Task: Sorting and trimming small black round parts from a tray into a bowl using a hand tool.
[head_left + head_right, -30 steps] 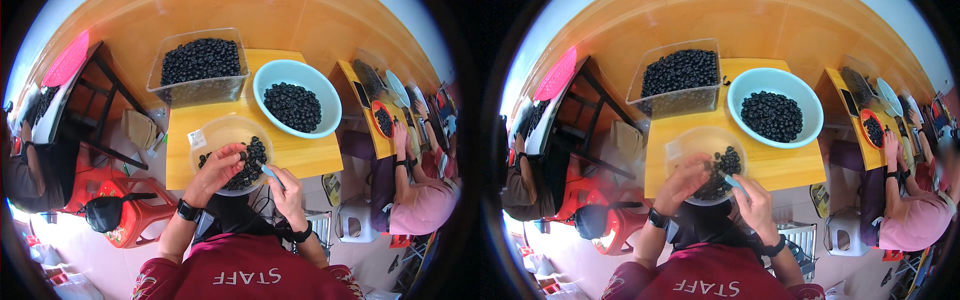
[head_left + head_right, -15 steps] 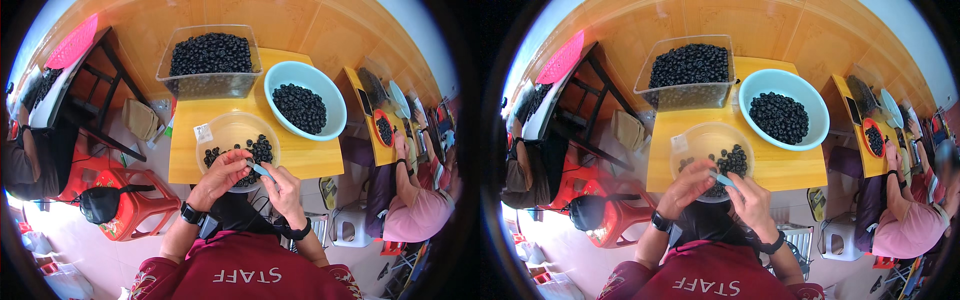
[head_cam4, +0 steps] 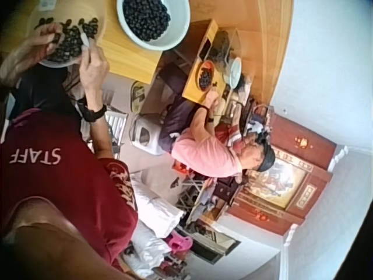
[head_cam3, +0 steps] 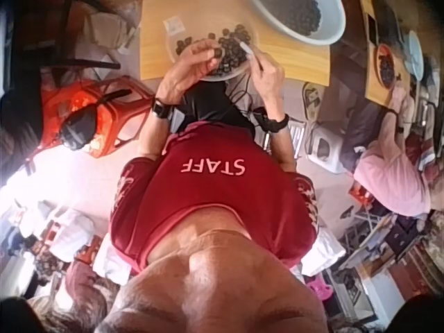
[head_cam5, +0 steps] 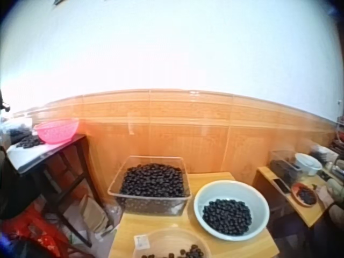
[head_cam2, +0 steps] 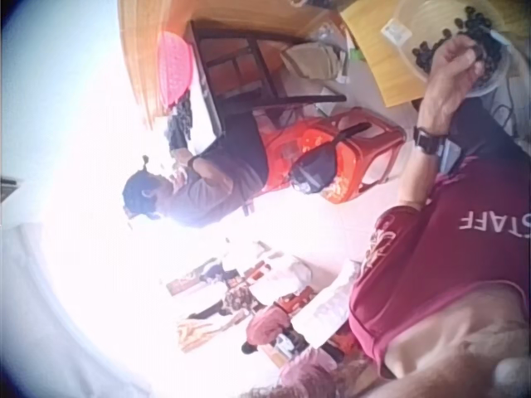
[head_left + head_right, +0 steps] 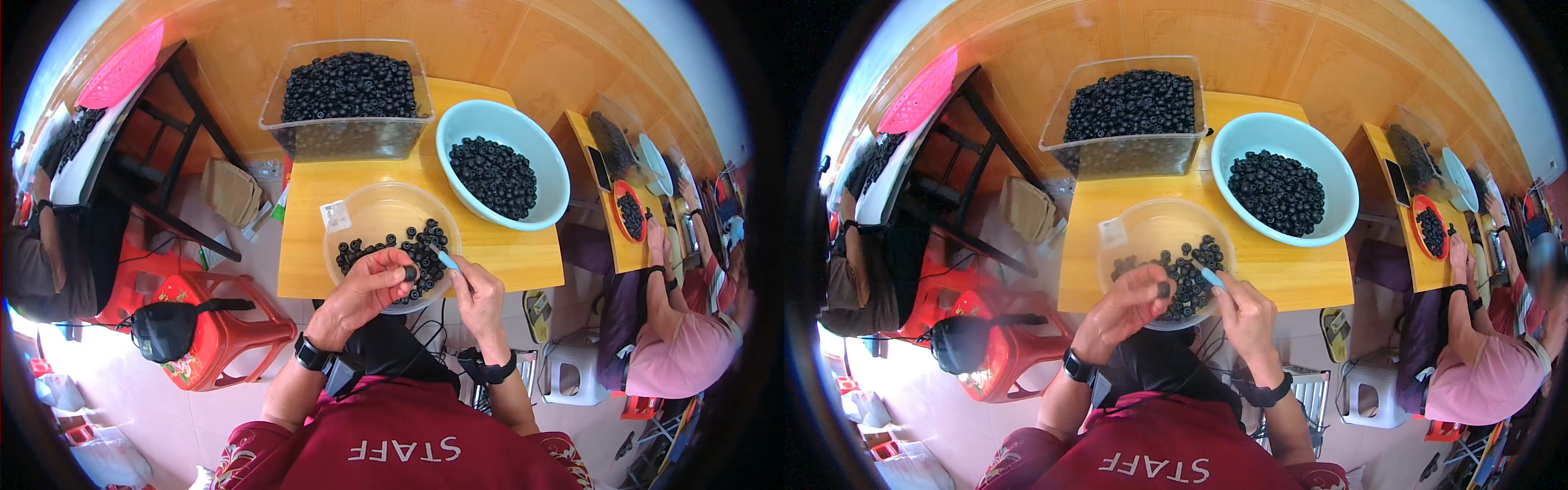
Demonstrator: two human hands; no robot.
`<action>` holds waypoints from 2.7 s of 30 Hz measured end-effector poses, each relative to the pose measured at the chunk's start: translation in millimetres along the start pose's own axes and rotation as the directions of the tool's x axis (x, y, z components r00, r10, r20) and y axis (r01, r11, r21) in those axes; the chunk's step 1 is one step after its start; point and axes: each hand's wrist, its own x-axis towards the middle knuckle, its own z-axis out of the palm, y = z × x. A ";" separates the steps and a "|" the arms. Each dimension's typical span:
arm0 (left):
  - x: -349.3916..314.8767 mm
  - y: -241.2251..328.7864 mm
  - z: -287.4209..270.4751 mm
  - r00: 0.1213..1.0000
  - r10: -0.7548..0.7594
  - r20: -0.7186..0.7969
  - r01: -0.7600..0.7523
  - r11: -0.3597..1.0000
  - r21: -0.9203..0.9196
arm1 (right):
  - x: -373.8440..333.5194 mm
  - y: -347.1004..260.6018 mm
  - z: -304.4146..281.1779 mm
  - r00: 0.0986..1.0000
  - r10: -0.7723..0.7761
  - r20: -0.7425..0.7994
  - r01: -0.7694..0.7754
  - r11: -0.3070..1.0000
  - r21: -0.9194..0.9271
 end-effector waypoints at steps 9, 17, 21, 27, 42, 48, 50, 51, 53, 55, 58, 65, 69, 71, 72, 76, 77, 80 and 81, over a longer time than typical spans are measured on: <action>48.7 18.6 9.3 0.958 0.040 -0.284 0.032 0.969 0.246 | -23.7 32.7 -9.4 0.983 0.151 -0.104 -0.144 0.987 0.075; 139.6 38.6 43.8 0.981 0.164 -0.099 -0.095 0.864 0.495 | -46.1 41.9 -12.1 0.927 0.369 -0.069 -0.348 0.914 0.211; 100.5 49.3 34.5 0.977 0.158 -0.139 -0.031 0.761 0.648 | -50.0 48.8 -14.4 0.903 0.427 -0.041 -0.400 0.874 0.275; 28.2 54.0 -35.5 0.944 0.219 -0.246 0.177 0.295 0.939 | -38.4 32.7 -4.7 0.889 0.451 0.077 -0.456 0.863 0.218; 30.5 13.2 -69.9 0.889 0.442 0.123 0.068 -0.393 0.917 | -39.8 24.4 47.7 0.796 0.575 0.186 -0.517 0.488 0.703; 38.2 14.6 -58.4 0.890 0.456 0.011 0.075 -0.170 0.983 | -37.9 29.2 40.1 0.748 0.655 0.107 -0.524 0.483 0.702; 37.0 17.6 -50.4 0.896 0.434 -0.098 0.109 0.000 0.994 | -37.3 35.9 39.7 0.778 0.622 0.091 -0.501 0.525 0.688; 36.1 18.7 -48.1 0.902 0.420 -0.100 0.057 0.114 0.992 | -37.3 38.4 39.2 0.809 0.582 0.082 -0.475 0.565 0.674; 35.4 19.4 -45.3 0.907 0.409 -0.101 0.007 0.227 0.974 | -36.8 37.4 34.7 0.810 0.580 0.090 -0.490 0.584 0.647; 35.5 18.9 -43.7 0.932 0.333 -0.141 0.004 0.379 0.925 | -36.2 34.2 27.4 0.812 0.576 0.098 -0.503 0.603 0.619; 37.7 13.5 -51.7 0.940 0.327 -0.098 -0.063 0.447 0.893 | -37.7 25.3 13.8 0.838 0.546 0.013 -0.508 0.770 0.387; 24.8 17.5 -12.7 0.961 0.163 -0.225 -0.019 0.846 0.533 | -28.6 9.7 0.9 0.959 0.273 -0.078 -0.260 0.955 0.145; 14.1 9.2 -14.7 0.971 0.130 -0.203 -0.054 0.939 0.340 | -13.6 -22.1 -1.3 0.998 0.050 0.042 -0.057 0.982 0.179; 9.3 4.8 -16.9 0.974 0.146 -0.174 -0.096 0.959 0.265 | -9.1 -25.9 2.6 0.999 0.007 0.041 -0.015 0.980 0.197; 7.3 3.5 -16.4 0.974 0.141 -0.178 -0.097 0.968 0.233 | -6.9 -28.6 2.4 0.997 -0.020 0.072 0.008 0.986 0.166; 4.0 -0.4 -14.2 0.972 0.172 -0.159 -0.136 0.968 0.212 | -4.4 -35.2 3.9 0.984 -0.118 0.136 0.100 0.986 0.131; 3.7 -0.9 -15.2 0.972 0.172 -0.159 -0.137 0.968 0.211 | -4.2 -35.1 4.1 0.984 -0.118 0.137 0.100 0.987 0.130; 3.6 -2.0 -19.5 0.978 0.162 -0.129 -0.135 0.971 0.197 | -3.3 -34.6 4.0 0.977 -0.151 0.152 0.142 0.987 0.069; 3.5 -2.2 -20.2 0.980 0.161 -0.118 -0.136 0.971 0.194 | -2.8 -34.9 3.4 0.976 -0.157 0.154 0.150 0.987 0.053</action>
